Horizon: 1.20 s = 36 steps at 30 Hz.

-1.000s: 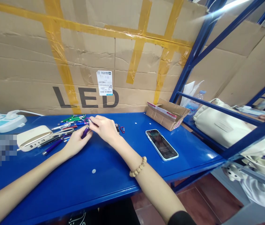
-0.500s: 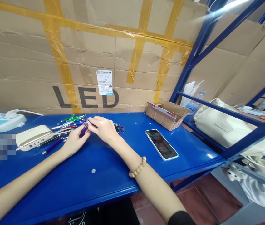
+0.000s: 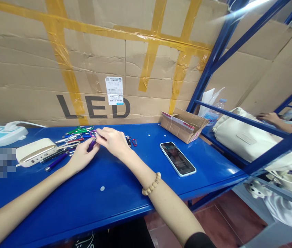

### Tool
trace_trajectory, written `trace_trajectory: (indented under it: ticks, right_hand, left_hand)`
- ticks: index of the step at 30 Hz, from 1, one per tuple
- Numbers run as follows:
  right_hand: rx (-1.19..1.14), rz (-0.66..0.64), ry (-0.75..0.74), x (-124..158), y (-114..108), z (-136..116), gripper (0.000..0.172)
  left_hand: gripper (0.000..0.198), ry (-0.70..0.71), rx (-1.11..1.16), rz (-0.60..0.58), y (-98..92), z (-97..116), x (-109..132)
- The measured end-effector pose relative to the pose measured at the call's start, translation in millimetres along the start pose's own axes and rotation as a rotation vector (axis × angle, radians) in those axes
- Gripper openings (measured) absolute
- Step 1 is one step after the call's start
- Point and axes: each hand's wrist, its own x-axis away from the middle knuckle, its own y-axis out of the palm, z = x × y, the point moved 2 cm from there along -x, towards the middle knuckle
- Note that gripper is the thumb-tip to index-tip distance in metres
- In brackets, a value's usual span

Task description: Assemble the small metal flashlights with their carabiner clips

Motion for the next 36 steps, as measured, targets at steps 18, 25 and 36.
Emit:
trace_trajectory:
  ticks: [18, 25, 36]
  right_hand:
    - [0.014, 0.054, 0.007, -0.7, -2.0, 2.2, 0.022]
    - [0.015, 0.063, 0.008, -1.2, -2.2, 2.7, 0.022]
    - [-0.064, 0.068, -0.085, 1.1, 2.7, 3.3, 0.022]
  left_hand:
    - [0.027, 0.016, -0.02, -0.014, 1.6, -1.4, 0.2]
    - [0.027, 0.021, -0.02, -0.02, 1.8, -1.6, 0.0]
    - [0.018, 0.034, -0.14, 0.128, 0.8, 1.0, 1.9]
